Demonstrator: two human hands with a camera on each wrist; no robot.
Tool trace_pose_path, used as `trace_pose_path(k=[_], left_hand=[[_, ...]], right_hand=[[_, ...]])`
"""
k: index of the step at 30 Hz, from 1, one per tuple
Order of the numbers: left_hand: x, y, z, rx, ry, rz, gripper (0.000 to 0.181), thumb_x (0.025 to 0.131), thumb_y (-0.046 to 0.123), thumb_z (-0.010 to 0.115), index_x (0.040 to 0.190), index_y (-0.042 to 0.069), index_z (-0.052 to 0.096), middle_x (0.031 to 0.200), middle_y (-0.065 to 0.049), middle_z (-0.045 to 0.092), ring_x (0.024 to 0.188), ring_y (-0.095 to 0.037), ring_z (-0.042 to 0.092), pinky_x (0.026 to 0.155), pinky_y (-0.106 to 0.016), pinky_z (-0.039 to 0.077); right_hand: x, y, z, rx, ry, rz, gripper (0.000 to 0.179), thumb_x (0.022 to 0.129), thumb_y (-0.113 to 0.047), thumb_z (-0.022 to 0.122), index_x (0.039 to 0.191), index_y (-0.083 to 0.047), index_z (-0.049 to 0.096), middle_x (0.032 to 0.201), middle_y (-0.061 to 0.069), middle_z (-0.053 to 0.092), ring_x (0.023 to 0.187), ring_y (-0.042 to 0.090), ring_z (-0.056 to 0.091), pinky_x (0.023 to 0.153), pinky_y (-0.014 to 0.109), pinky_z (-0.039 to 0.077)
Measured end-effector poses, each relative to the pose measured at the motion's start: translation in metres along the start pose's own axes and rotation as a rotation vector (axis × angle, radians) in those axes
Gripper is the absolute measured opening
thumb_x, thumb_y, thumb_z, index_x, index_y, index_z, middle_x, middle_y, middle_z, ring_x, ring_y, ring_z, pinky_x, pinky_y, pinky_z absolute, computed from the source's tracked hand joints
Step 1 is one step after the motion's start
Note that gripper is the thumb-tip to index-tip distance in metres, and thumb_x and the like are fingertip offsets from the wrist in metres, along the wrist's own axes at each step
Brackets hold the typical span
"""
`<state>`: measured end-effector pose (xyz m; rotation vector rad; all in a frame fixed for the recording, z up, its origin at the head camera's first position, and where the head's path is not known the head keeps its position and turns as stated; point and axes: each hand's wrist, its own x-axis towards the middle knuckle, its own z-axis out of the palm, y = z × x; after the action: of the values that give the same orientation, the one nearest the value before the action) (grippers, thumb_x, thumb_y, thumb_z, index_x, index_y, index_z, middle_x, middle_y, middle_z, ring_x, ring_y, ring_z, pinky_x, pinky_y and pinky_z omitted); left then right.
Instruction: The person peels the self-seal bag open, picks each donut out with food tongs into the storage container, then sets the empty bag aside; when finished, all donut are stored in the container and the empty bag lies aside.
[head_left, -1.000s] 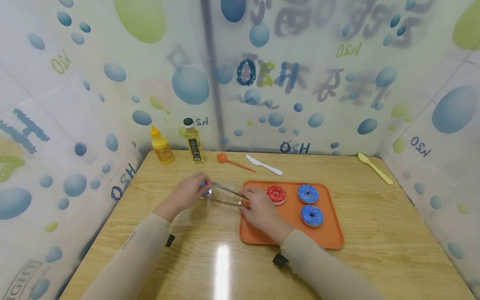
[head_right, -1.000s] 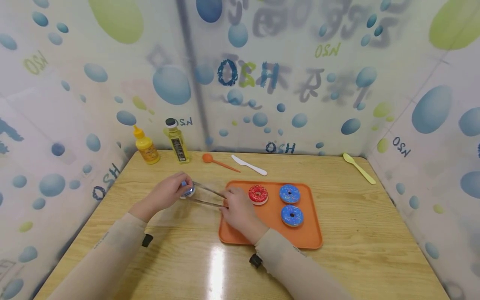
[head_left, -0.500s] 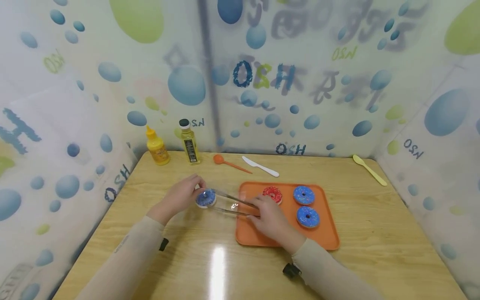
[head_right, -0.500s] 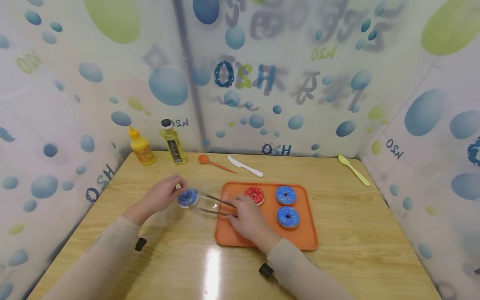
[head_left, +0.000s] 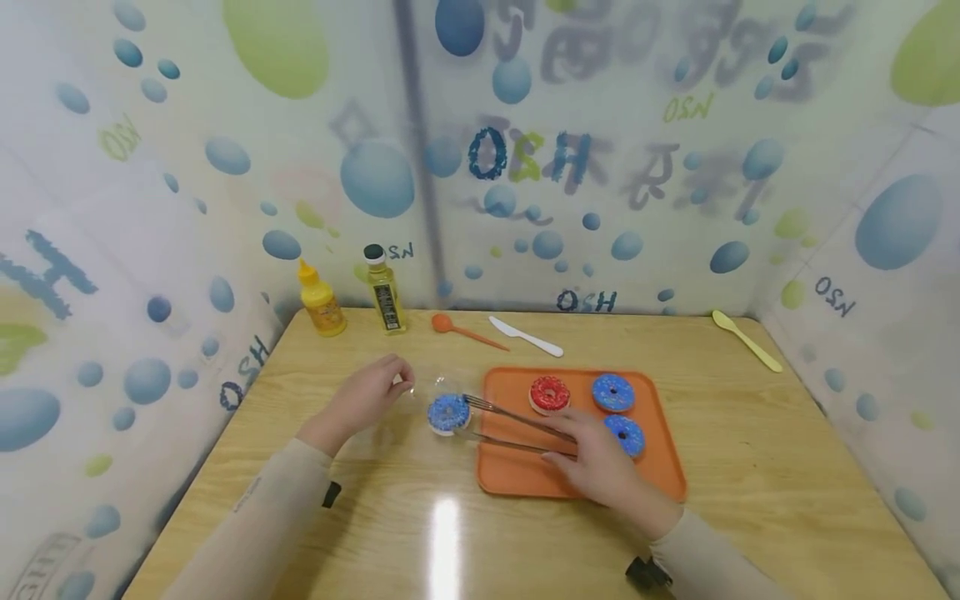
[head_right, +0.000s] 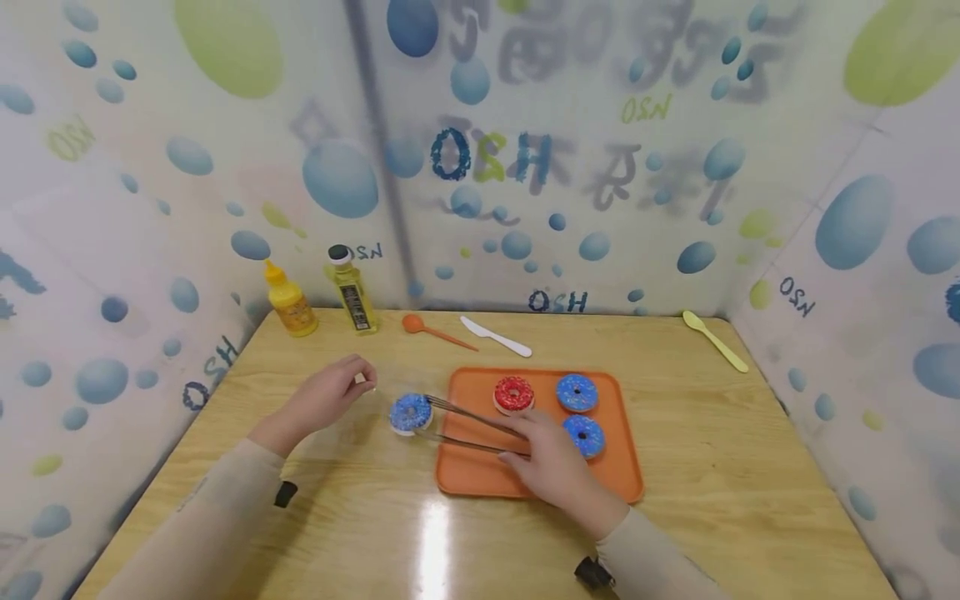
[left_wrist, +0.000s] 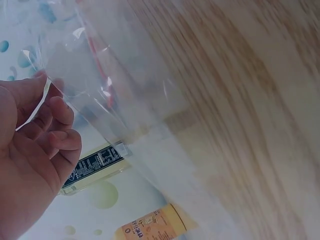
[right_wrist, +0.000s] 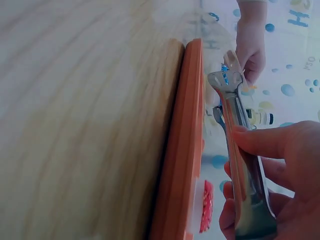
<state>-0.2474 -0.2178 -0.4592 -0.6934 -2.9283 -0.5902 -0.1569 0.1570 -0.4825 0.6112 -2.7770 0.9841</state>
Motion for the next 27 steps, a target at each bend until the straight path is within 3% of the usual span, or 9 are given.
trace_pose_path(k=[9, 17, 27], left_hand=[[-0.002, 0.0, 0.001, -0.013, 0.003, -0.01, 0.008, 0.103, 0.019, 0.065, 0.099, 0.012, 0.064, 0.099, 0.0, 0.064, 0.086, -0.013, 0.059, 0.077, -0.037, 0.054], [-0.003, -0.001, -0.002, -0.014, 0.003, -0.017, 0.006, 0.102, 0.017, 0.066, 0.101, 0.011, 0.065, 0.099, 0.0, 0.064, 0.087, -0.014, 0.06, 0.08, -0.039, 0.054], [-0.005, -0.004, -0.002, -0.011, 0.006, -0.012, 0.005, 0.102, 0.017, 0.066, 0.1, 0.012, 0.065, 0.098, 0.001, 0.063, 0.089, -0.014, 0.061, 0.081, -0.04, 0.054]], right_hand=[[-0.027, 0.027, -0.022, -0.02, 0.032, -0.078, 0.049, 0.08, -0.014, 0.09, 0.126, -0.019, 0.074, 0.117, -0.004, 0.071, 0.107, 0.016, 0.067, 0.087, 0.039, 0.058], [-0.044, 0.036, -0.044, 0.031, 0.024, -0.081, 0.05, 0.082, -0.012, 0.088, 0.129, -0.02, 0.072, 0.111, -0.001, 0.071, 0.098, 0.017, 0.066, 0.08, 0.035, 0.057], [-0.069, 0.05, -0.062, -0.129, 0.091, -0.124, 0.054, 0.076, -0.01, 0.092, 0.125, -0.022, 0.074, 0.115, -0.005, 0.071, 0.104, 0.015, 0.067, 0.084, 0.042, 0.059]])
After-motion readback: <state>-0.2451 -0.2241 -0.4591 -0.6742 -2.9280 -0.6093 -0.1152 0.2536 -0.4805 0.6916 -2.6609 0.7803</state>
